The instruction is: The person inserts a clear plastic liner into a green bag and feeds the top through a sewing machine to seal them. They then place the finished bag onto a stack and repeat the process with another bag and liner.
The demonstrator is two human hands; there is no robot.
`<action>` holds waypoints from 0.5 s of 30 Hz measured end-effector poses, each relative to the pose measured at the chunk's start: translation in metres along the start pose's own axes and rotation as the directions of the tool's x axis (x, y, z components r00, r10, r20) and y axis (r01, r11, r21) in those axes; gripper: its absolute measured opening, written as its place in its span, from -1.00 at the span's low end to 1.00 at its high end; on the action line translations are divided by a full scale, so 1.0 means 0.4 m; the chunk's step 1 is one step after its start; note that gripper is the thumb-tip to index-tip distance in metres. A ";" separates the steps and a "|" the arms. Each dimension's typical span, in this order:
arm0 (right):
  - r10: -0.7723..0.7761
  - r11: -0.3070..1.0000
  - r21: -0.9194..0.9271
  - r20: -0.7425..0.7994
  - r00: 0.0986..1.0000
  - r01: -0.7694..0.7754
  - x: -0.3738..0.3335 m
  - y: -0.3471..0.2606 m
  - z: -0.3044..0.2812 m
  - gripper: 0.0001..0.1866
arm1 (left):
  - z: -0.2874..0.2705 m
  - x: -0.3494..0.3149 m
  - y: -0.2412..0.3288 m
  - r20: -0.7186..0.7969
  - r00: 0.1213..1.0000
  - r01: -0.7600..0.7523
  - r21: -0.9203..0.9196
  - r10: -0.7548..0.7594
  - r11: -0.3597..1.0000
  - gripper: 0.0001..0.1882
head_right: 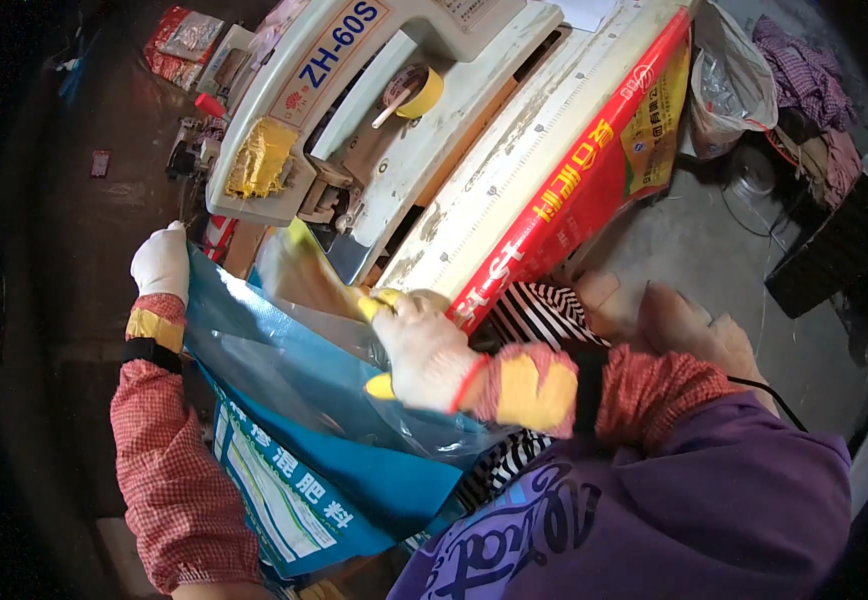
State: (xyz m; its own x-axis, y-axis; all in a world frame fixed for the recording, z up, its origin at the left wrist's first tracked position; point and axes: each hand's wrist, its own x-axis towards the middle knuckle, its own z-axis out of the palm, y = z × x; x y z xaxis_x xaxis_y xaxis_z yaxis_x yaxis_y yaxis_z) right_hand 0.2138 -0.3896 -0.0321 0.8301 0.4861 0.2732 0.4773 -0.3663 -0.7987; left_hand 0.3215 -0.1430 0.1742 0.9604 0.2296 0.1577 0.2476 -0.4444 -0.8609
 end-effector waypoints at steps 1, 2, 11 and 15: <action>0.147 0.988 -0.079 0.251 0.957 -0.131 0.024 0.004 -0.008 -0.43 | -0.004 0.002 0.003 -0.009 1.000 -0.007 -0.003 0.007 1.000 -0.79; 0.112 0.974 0.141 0.389 0.914 -0.180 0.035 0.032 0.001 -0.39 | -0.006 0.003 0.007 -0.011 1.000 -0.010 -0.003 0.010 1.000 -0.79; 0.138 0.633 0.516 0.658 0.740 -0.577 0.042 -0.007 0.019 -0.59 | 0.009 -0.011 0.026 -0.022 0.999 -0.036 -0.010 0.035 0.999 -0.80; 0.023 0.736 0.283 0.897 0.441 -0.615 0.076 0.020 0.084 -0.68 | -0.025 -0.006 0.025 0.025 0.999 -0.024 -0.129 0.027 0.991 -0.79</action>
State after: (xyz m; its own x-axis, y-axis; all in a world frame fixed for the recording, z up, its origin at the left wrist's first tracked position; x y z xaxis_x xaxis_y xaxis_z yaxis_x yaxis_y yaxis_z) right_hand 0.2330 -0.3510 -0.0482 0.1183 0.9177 -0.3792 -0.2414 -0.3439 -0.9074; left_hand 0.3230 -0.1566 0.1700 0.9632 0.2395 0.1220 0.2393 -0.5573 -0.7951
